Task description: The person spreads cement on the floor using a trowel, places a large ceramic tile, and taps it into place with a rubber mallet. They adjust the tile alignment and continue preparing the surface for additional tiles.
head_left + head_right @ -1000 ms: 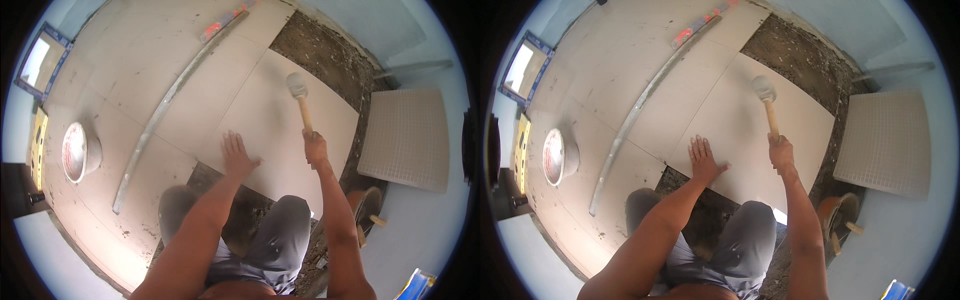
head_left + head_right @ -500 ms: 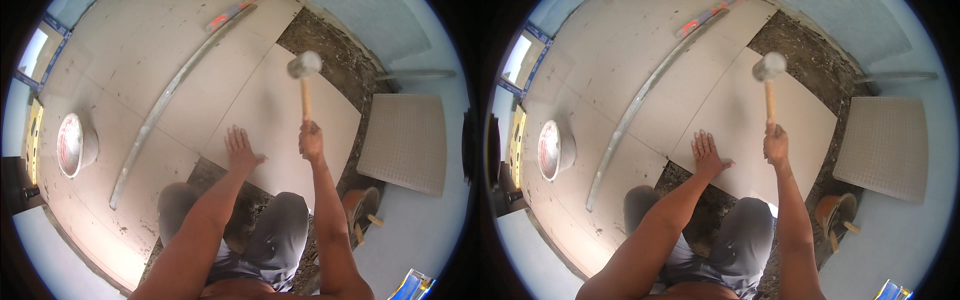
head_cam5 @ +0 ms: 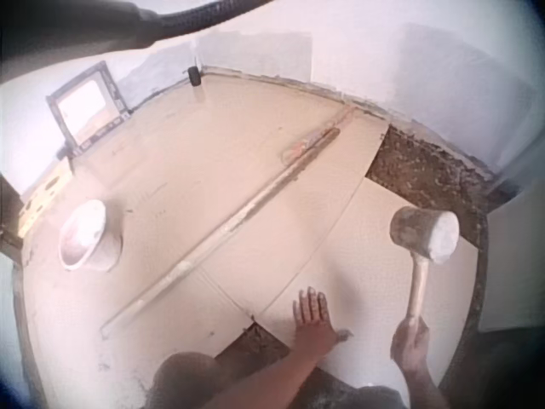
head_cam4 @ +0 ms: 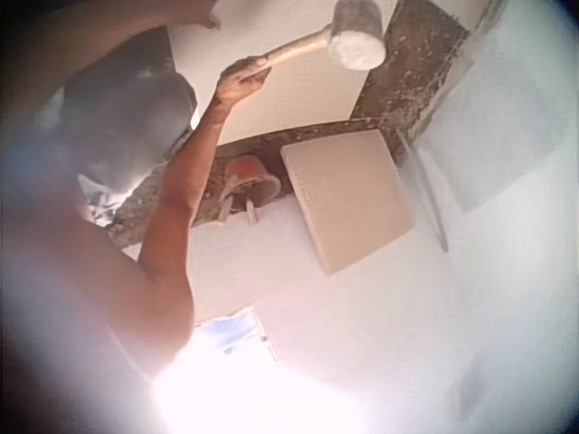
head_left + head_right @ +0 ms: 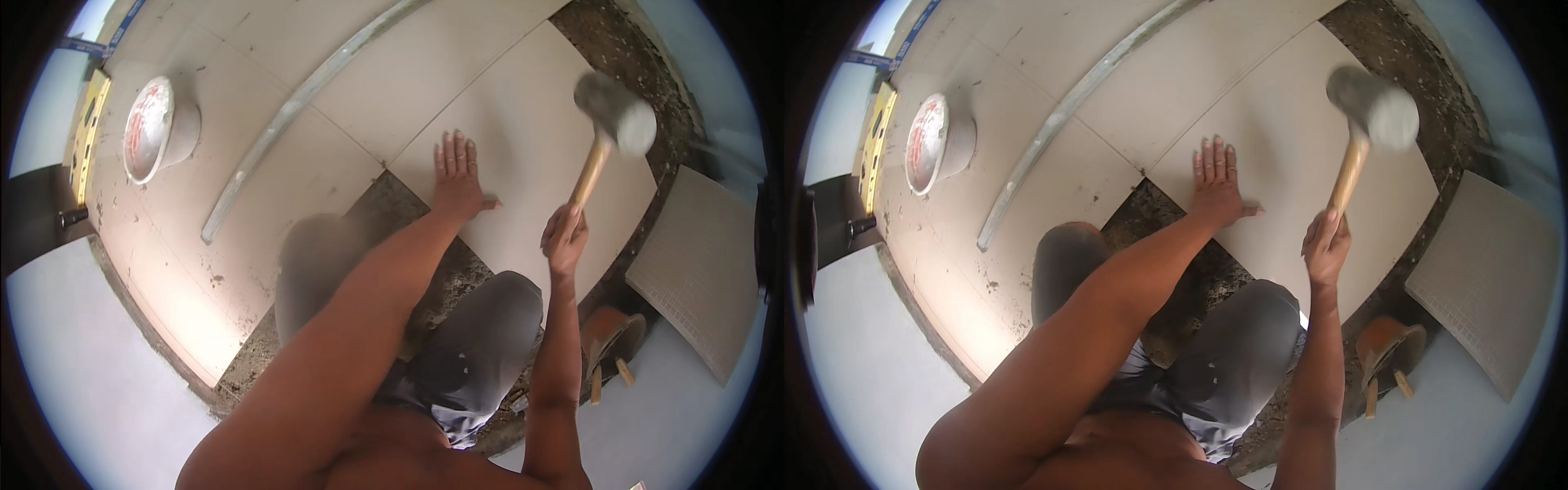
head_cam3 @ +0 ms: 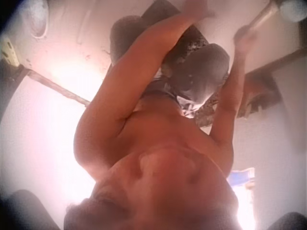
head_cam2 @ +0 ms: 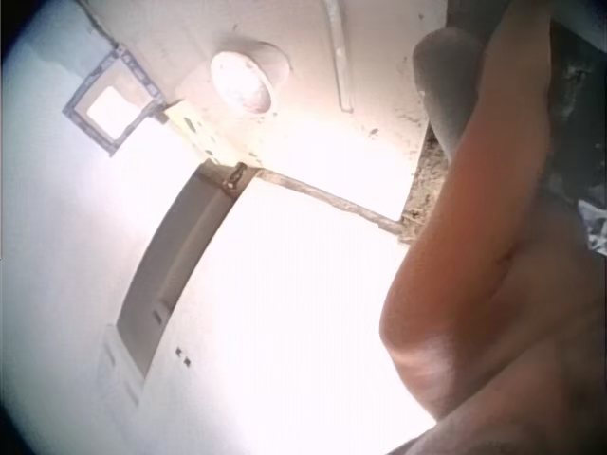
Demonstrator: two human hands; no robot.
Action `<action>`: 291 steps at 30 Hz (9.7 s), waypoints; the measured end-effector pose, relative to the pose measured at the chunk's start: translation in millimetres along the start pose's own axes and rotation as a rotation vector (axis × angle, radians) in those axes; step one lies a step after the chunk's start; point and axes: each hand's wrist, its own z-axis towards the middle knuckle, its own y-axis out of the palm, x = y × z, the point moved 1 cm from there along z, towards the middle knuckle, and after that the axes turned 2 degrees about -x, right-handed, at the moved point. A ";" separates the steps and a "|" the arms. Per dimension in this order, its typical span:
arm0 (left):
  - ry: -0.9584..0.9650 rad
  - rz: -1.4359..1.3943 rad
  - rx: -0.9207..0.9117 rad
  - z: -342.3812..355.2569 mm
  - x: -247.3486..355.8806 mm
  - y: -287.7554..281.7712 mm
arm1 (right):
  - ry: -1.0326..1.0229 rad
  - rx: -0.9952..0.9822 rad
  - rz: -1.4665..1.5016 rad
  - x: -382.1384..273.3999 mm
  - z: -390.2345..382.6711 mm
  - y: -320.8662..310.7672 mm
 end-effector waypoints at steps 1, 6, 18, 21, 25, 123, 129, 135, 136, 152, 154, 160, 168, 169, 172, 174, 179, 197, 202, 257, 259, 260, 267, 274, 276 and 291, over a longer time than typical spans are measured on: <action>0.007 -0.007 -0.005 0.4 2.3 -0.5 | -0.008 -0.029 -0.135 27.4 -6.0 -5.7; -0.014 0.049 -0.012 -5.0 -4.5 5.0 | 0.332 -0.137 -0.270 -5.4 4.2 -9.3; 0.018 0.004 -0.062 -1.7 2.7 12.2 | 0.440 -0.228 -0.199 10.9 47.5 24.2; 0.002 -0.004 -0.061 -3.2 -0.4 7.7 | 0.226 -0.105 -0.014 -37.3 54.5 24.2; 0.000 0.024 -0.096 -1.2 10.0 4.2 | -0.087 0.096 0.202 -7.8 53.3 32.9; -0.439 0.066 -0.121 -41.2 -51.5 -19.9 | 0.258 -0.236 -0.344 41.3 -99.6 -44.4; -0.431 0.041 -0.142 -39.2 -51.0 -12.0 | 0.044 -0.107 -0.192 112.9 -146.3 -48.9; -0.412 0.032 -0.115 -41.3 -56.1 -8.9 | 0.197 -0.165 -0.187 82.6 -155.4 -57.4; -0.383 0.029 -0.105 -36.2 -50.1 -6.8 | 0.174 -0.125 -0.158 122.1 -168.9 -57.7; -0.306 0.176 -0.367 33.7 45.2 -54.6 | 0.020 0.369 -0.179 88.9 96.5 -46.7; -0.320 0.167 -0.364 34.4 38.5 -52.0 | 0.267 0.190 -0.273 75.3 124.7 -47.9; -0.372 0.207 -0.394 38.2 36.0 -56.6 | 0.068 0.256 0.041 -9.0 135.0 -55.7; -0.372 0.225 -0.367 38.8 35.2 -54.0 | 0.301 0.173 -0.146 -12.1 157.8 -65.1; -0.376 0.229 -0.364 37.8 33.2 -53.1 | 0.217 0.205 -0.100 -8.3 157.2 -59.8; -0.372 0.261 -0.379 38.5 39.6 -54.2 | 0.007 0.301 -0.140 25.4 156.1 -56.6; -0.288 0.284 -0.367 44.4 42.3 -46.1 | -0.055 0.341 -0.391 88.9 160.7 -65.0; -0.307 0.312 -0.343 39.1 27.6 -44.6 | 0.152 0.119 -0.143 13.0 149.6 -67.1; 0.222 0.599 -0.171 1.1 -121.9 -67.0 | -0.116 -0.004 0.012 60.2 -154.3 -82.2; 0.146 0.600 -0.150 -8.7 -121.5 -70.4 | 0.415 -0.225 -0.331 58.8 -164.3 -70.9; 0.166 0.418 -0.327 -17.5 53.4 -5.7 | 0.004 0.217 -0.241 8.9 95.6 -54.9; 0.183 0.412 -0.328 -14.9 63.6 -3.3 | -0.220 0.372 -0.387 52.6 100.3 -56.9; 0.196 0.408 -0.329 -14.2 69.8 -1.9 | -0.287 0.430 -0.480 77.7 99.1 -57.5; 0.213 0.476 -0.306 -3.8 25.5 -16.4 | 0.075 0.136 -0.074 -28.4 70.6 -60.7; 0.184 0.632 -0.165 -10.4 -86.1 -36.8 | -0.175 0.058 -0.169 15.2 -95.2 -78.9; 0.196 0.632 -0.121 -7.0 -86.6 -32.0 | -0.146 -0.026 -0.434 77.2 -121.0 -78.7; 0.094 0.610 -0.169 -13.0 -78.5 -32.9 | 0.404 -0.188 -0.455 68.7 -167.3 -80.0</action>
